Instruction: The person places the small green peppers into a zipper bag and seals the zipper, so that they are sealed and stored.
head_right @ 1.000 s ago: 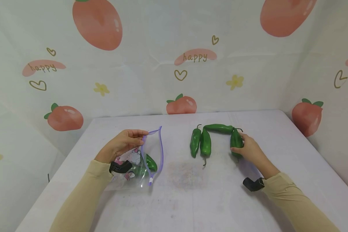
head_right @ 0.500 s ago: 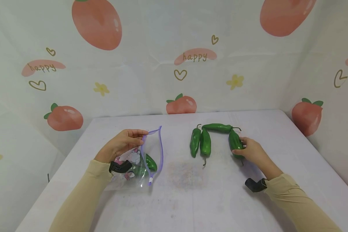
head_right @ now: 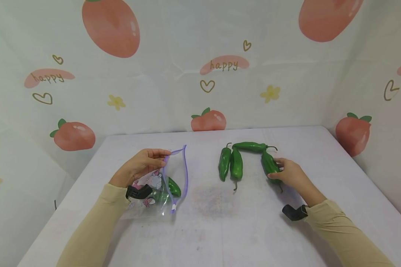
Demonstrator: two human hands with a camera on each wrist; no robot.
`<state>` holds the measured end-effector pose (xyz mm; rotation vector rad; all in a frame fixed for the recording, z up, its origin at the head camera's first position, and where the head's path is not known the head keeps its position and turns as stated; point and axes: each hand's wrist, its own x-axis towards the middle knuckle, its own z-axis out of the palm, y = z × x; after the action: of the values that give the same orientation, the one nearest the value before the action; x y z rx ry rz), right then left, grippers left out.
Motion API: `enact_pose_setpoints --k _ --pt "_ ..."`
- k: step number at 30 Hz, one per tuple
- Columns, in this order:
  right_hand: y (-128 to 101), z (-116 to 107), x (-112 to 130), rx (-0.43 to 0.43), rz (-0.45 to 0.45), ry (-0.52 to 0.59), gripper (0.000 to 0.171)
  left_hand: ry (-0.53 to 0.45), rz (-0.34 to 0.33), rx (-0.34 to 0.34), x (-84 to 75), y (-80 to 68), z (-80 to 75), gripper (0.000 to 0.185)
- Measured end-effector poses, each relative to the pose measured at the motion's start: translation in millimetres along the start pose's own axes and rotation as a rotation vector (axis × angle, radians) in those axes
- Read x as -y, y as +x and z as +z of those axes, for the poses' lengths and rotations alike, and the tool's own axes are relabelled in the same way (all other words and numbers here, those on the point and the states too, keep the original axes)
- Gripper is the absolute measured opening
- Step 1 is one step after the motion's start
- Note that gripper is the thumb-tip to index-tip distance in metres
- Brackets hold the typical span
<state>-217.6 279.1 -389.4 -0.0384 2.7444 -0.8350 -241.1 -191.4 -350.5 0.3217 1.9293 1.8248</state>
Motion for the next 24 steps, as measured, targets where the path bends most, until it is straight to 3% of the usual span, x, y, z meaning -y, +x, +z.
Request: enact_pose_setpoints --k 8,24 --pt "-2.4 -3.4 5.8 -0.002 -0.006 0.009 0.083 -0.003 -0.01 -0.006 -0.8 0.8 1.3 0.045" --pt "-6.1 -3.1 17.1 -0.095 -0.053 0.022 0.081 -0.02 -0.009 -0.01 -1.0 1.4 2.2 0.046"
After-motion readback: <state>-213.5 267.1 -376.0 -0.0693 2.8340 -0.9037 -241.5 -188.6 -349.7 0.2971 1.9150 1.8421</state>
